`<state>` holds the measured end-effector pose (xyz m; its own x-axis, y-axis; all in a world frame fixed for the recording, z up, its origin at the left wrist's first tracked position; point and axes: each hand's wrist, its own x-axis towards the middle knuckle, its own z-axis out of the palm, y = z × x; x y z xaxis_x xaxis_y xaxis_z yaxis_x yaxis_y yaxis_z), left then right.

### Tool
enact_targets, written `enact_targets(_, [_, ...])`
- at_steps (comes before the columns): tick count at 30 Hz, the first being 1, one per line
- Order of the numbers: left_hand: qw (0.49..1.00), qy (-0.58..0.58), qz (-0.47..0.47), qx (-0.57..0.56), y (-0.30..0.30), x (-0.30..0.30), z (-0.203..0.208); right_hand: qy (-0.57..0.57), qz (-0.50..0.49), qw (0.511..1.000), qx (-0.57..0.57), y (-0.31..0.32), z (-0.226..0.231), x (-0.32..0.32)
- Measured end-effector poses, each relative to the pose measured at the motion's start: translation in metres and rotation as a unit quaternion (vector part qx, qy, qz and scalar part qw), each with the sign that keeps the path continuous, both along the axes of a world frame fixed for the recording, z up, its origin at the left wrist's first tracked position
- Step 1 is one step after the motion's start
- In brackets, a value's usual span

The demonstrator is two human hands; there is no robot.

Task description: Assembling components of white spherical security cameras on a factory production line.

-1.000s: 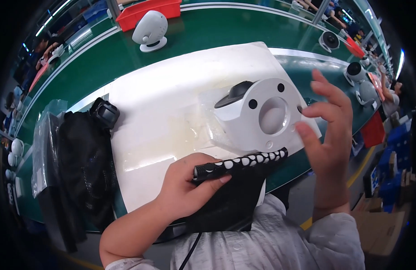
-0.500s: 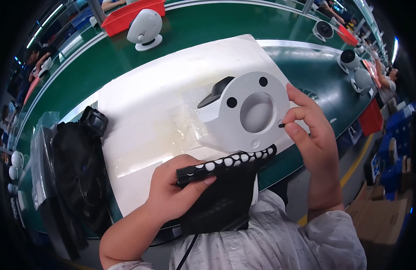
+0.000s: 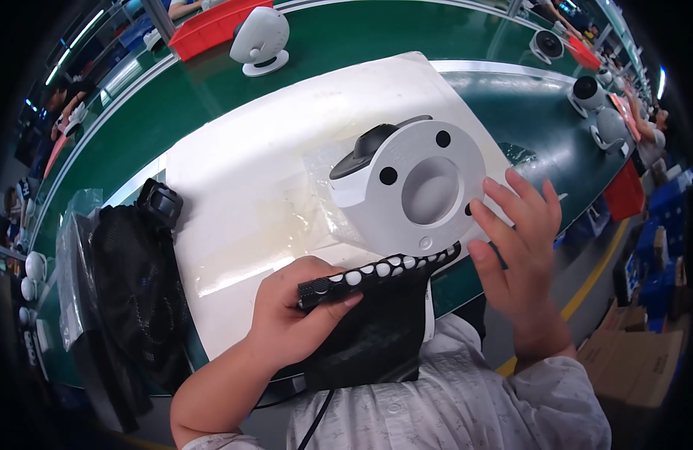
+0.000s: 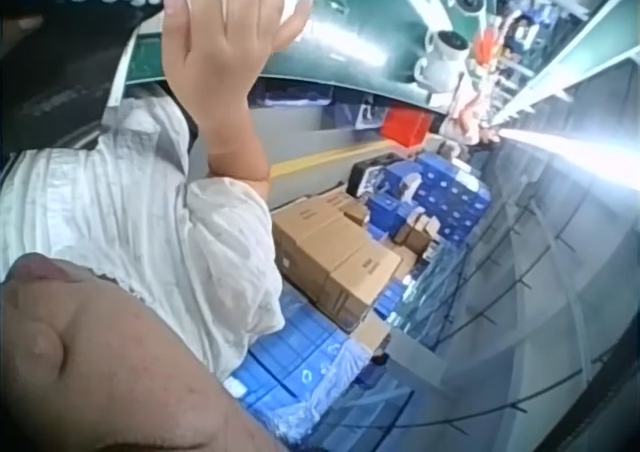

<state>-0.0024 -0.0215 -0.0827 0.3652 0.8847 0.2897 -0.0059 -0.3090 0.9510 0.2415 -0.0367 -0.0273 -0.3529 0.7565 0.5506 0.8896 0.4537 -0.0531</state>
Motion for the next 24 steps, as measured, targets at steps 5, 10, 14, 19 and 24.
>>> enact_targets(5, [0.999, -0.004, 0.009, 0.048, 0.0, 0.002, -0.001, -0.046, -0.051, 0.998, 0.003, -0.005, 0.002, -0.002])
enact_targets(10, [0.997, 0.001, 0.01, 0.076, 0.0, 0.003, -0.001, 0.015, 0.003, 1.0, 0.021, 0.002, 0.002, 0.002])
enact_targets(14, [0.998, 0.002, 0.009, 0.068, -0.001, 0.003, 0.0, 0.276, 0.032, 0.958, -0.066, 0.024, -0.018, 0.01])
enact_targets(19, [0.998, 0.005, 0.003, 0.07, 0.0, 0.003, 0.002, 0.599, 0.13, 0.736, -0.289, 0.029, -0.015, -0.012])
enact_targets(24, [0.996, 0.025, -0.003, 0.09, 0.001, 0.004, 0.003, 0.617, 0.139, 0.705, -0.32, 0.037, -0.023, -0.001])
